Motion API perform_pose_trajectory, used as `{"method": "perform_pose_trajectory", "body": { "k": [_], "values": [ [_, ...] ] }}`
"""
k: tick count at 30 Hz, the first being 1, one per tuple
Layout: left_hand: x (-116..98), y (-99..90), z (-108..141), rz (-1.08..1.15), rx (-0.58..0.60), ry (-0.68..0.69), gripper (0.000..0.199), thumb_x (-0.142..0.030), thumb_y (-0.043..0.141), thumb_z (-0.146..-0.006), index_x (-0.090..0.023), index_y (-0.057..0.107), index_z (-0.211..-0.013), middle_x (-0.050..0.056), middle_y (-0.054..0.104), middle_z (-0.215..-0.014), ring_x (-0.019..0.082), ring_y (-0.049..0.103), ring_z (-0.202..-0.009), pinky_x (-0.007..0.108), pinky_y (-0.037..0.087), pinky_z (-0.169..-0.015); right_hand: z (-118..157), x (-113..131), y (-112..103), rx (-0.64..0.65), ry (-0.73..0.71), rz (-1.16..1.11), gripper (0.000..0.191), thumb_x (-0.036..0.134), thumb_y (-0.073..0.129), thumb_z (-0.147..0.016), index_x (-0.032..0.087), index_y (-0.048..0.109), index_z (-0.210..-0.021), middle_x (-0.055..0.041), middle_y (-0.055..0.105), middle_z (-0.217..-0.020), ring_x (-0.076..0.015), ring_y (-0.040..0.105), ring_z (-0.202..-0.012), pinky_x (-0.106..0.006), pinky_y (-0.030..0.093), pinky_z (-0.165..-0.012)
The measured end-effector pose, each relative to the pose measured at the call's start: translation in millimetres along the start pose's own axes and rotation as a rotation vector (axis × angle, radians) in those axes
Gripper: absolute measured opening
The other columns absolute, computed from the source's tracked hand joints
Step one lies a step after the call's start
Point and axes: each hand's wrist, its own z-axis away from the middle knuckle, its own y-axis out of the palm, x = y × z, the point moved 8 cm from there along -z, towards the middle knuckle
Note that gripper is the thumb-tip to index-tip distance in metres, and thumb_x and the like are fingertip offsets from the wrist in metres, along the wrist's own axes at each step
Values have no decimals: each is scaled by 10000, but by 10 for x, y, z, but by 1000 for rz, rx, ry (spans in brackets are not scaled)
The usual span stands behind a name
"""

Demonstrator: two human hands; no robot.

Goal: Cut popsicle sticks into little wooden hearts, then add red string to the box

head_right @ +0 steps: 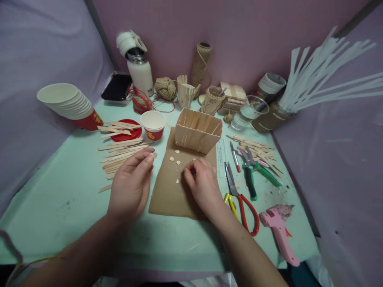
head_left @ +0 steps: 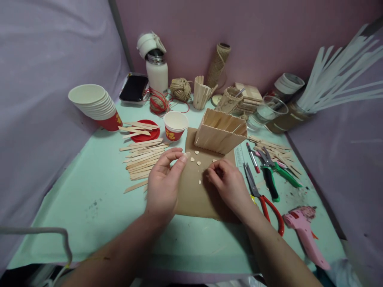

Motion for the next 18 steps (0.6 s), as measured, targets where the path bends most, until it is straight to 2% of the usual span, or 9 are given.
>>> {"method": "perform_pose_trajectory", "body": {
  "k": [5, 8, 18],
  "values": [
    [36, 12, 4, 3, -8, -23, 112, -293, 747, -730, -211, 687, -777, 2, 654, -1019, 131, 573, -944, 244, 436, -826, -2, 127, 91, 59, -107, 180, 141, 233, 551, -907, 201, 644, -806, -44, 649, -858, -213, 565, -865, -332, 307, -732],
    [43, 21, 6, 14, -7, -31, 123, -300, 751, -721, -211, 686, -775, 1, 660, -1006, 129, 576, -916, 247, 440, -811, -13, 214, 156, 45, -168, 291, 156, 228, 536, -922, 200, 662, -833, -49, 663, -868, -219, 559, -873, -343, 279, -734],
    [31, 30, 6, 27, 17, -22, 119, -298, 745, -730, -214, 685, -788, 2, 655, -994, 133, 573, -935, 250, 437, -843, -9, 283, 284, 31, -186, 468, 217, 181, 444, -943, 161, 613, -808, -87, 642, -845, -233, 533, -838, -359, 276, -721]
  ]
}}
